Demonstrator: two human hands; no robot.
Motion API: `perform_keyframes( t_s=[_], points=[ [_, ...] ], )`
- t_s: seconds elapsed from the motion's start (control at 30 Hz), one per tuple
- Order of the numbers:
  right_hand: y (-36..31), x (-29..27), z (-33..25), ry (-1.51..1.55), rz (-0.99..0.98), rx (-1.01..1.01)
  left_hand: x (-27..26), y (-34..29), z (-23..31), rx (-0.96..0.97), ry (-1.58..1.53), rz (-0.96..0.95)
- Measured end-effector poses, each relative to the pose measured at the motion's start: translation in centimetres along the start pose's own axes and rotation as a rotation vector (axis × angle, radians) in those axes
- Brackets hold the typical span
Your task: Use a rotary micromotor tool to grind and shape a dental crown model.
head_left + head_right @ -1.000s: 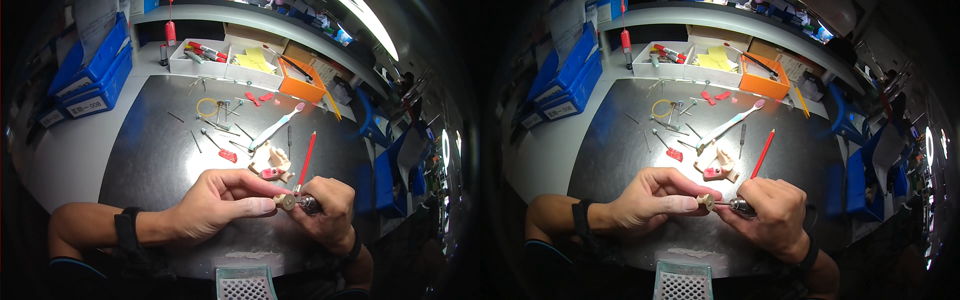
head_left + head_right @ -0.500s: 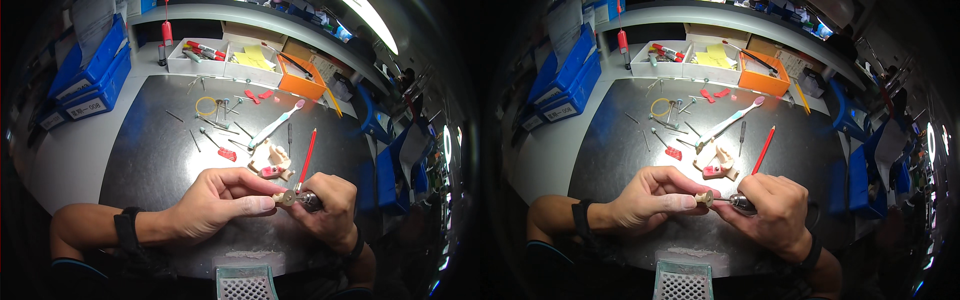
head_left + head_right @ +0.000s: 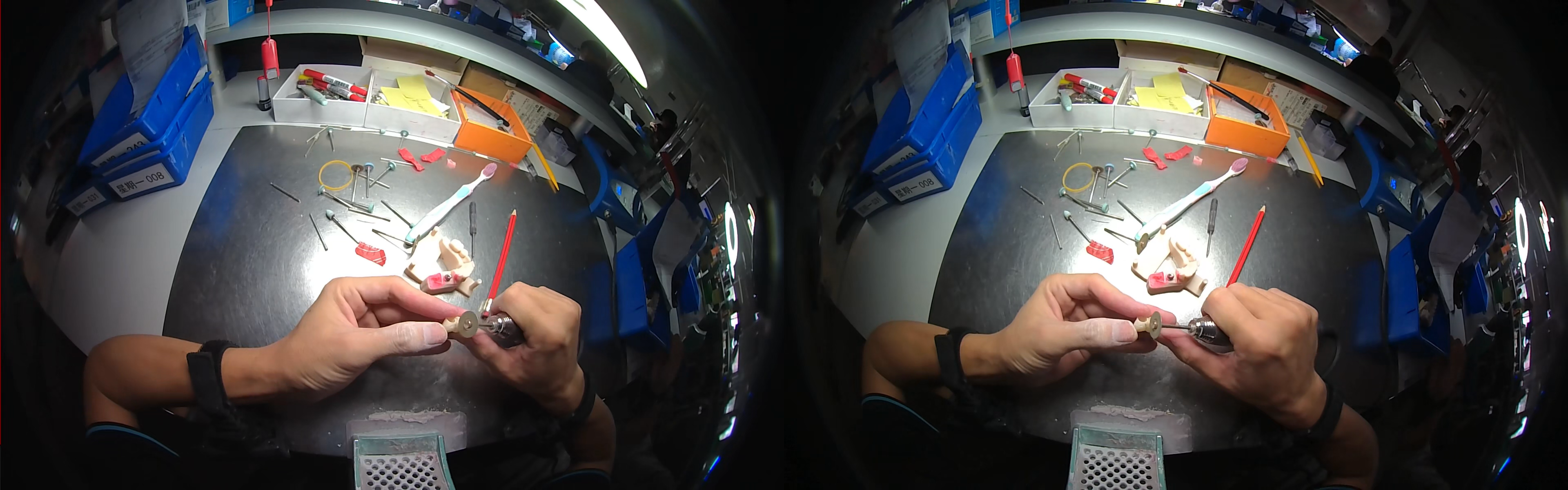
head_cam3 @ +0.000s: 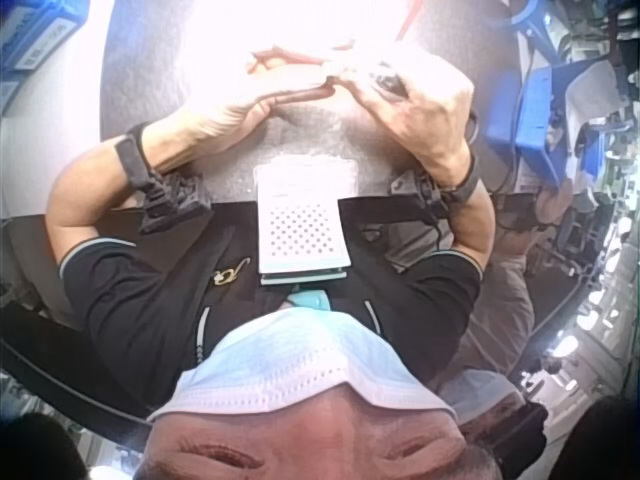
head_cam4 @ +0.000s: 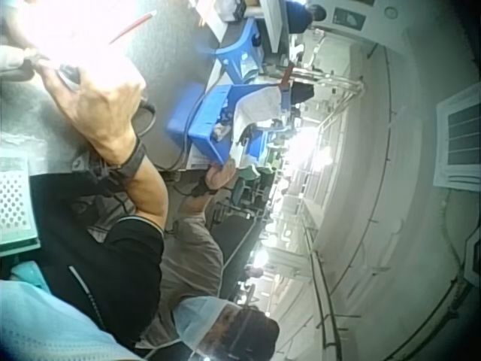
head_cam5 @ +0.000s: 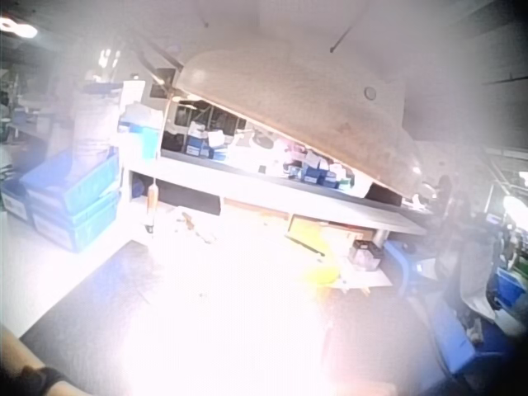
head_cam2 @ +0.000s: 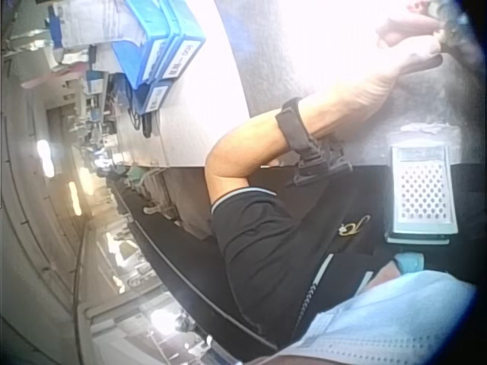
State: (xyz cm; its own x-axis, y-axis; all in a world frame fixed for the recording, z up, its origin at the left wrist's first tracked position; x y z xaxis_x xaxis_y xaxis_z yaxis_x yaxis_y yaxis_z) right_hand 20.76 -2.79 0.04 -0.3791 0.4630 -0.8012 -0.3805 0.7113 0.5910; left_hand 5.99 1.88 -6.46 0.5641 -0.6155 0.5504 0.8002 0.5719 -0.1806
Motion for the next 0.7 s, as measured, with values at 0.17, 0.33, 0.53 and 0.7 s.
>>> perform_keyframes(
  t_s=[0.17, 0.33, 0.53, 0.7],
  points=[
    [-0.02, 0.02, 0.04, 0.003, 0.004, 0.002, 0.02, 0.03, 0.05, 0.011, 0.005, -0.004],
    [-0.03, 0.04, 0.13, 0.008, -0.007, 0.015, -0.07, 0.03, -0.02, 0.006, 0.002, 0.002],
    [-0.13, 0.02, 0.15, 0.009, -0.014, 0.026, 0.10, 0.08, 0.08, 0.022, -0.011, -0.019],
    [-0.09, -0.09, 0.05, -0.014, 0.001, 0.008, 0.16, 0.02, 0.20, 0.013, 0.000, -0.012]
  ],
)
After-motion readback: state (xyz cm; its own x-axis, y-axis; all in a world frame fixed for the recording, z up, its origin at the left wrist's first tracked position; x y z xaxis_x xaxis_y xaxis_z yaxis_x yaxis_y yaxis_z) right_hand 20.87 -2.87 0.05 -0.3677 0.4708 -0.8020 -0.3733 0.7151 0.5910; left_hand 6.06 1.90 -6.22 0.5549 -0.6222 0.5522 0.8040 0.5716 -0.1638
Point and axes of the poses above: each hand's wrist, its own y-axis towards the middle knuckle, its own x-axis out of the palm, z = x × y, the point moved 7 cm from there along y, towards the middle knuckle, and after that the axes turned 5 degrees about -x, right-handed, at the moved point
